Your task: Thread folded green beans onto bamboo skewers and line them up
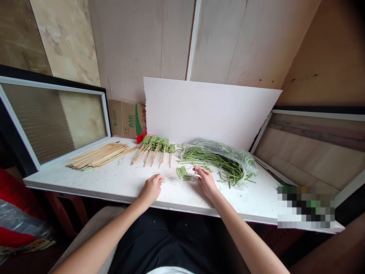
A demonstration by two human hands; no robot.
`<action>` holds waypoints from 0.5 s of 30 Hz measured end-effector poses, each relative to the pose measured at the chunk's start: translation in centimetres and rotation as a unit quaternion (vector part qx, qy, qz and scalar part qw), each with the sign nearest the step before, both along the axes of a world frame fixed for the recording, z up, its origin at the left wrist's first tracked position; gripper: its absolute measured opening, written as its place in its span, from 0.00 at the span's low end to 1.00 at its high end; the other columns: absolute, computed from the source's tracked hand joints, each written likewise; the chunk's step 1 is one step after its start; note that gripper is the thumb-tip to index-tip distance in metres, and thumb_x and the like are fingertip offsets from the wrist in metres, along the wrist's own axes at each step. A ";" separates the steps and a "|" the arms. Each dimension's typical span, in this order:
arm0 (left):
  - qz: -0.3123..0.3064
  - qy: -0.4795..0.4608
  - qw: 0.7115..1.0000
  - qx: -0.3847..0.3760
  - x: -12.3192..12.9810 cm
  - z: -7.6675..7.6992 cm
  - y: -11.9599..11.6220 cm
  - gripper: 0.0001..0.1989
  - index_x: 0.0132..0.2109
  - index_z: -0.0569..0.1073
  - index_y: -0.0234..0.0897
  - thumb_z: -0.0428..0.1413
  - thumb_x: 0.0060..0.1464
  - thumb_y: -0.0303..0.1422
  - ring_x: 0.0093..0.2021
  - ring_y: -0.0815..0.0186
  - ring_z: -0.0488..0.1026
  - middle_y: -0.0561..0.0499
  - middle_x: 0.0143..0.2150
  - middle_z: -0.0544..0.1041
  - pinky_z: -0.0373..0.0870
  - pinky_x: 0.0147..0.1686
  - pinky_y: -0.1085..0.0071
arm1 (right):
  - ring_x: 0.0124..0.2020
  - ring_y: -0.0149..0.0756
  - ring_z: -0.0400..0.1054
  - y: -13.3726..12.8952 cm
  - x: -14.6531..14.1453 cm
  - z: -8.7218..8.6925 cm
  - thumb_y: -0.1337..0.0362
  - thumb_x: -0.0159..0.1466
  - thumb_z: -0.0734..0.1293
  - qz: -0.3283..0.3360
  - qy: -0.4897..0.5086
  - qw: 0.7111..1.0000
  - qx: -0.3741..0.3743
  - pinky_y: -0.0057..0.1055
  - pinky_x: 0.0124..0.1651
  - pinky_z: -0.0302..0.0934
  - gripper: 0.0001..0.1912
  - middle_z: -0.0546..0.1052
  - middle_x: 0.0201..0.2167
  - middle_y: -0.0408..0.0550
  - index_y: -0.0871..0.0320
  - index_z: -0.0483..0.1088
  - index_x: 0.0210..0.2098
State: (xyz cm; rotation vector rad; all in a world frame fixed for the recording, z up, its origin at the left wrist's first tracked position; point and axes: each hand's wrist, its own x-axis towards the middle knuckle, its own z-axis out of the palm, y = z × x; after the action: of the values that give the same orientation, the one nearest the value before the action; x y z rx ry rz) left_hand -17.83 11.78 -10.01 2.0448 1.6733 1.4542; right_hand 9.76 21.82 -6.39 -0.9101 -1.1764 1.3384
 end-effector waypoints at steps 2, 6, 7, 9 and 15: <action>0.003 0.002 1.000 -0.002 0.0 0.1 0.0 0.12 0.36 0.73 0.39 0.49 0.62 0.21 0.38 0.60 0.80 0.47 0.34 0.79 0.73 0.37 0.68 | 0.48 0.48 0.74 0.0 0.0 0.0 0.48 0.54 0.79 -0.004 -0.005 1.000 0.001 0.33 0.38 0.63 0.21 0.83 0.47 0.52 0.51 0.83 0.43; 0.003 -0.001 1.000 -0.006 0.0 0.1 -0.1 0.12 0.36 0.73 0.39 0.49 0.62 0.21 0.40 0.60 0.81 0.47 0.34 0.80 0.73 0.38 0.68 | 0.48 0.48 0.74 0.1 0.0 0.0 0.48 0.53 0.80 -0.004 -0.013 1.000 0.004 0.33 0.37 0.64 0.22 0.83 0.47 0.51 0.51 0.83 0.43; 0.002 -0.001 1.000 -0.008 0.0 0.1 -0.1 0.12 0.36 0.72 0.39 0.48 0.63 0.21 0.40 0.60 0.81 0.47 0.34 0.80 0.73 0.38 0.68 | 0.48 0.48 0.74 0.1 0.0 0.0 0.49 0.52 0.80 -0.004 -0.012 1.000 0.005 0.33 0.37 0.64 0.22 0.83 0.48 0.51 0.51 0.83 0.43; 0.001 0.002 1.000 -0.011 0.0 0.1 -0.1 0.12 0.35 0.72 0.39 0.48 0.63 0.22 0.41 0.59 0.82 0.47 0.34 0.79 0.73 0.38 0.68 | 0.48 0.48 0.75 0.1 -0.1 0.0 0.49 0.51 0.81 -0.004 -0.007 1.000 0.003 0.33 0.36 0.64 0.22 0.83 0.48 0.51 0.51 0.83 0.43; 0.012 0.021 1.000 -0.011 -0.2 -0.3 0.2 0.12 0.34 0.70 0.39 0.47 0.61 0.20 0.37 0.61 0.80 0.48 0.32 0.78 0.71 0.36 0.70 | 0.46 0.46 0.75 0.3 -0.1 -0.2 0.49 0.50 0.81 -0.017 -0.026 0.999 0.019 0.34 0.38 0.65 0.19 0.83 0.50 0.53 0.52 0.84 0.36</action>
State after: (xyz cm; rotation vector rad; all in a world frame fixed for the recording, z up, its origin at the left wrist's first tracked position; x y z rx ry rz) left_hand -18.05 11.95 -10.32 2.0641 1.7268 1.4036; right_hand 9.69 22.15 -6.63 -0.9378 -1.2163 1.2675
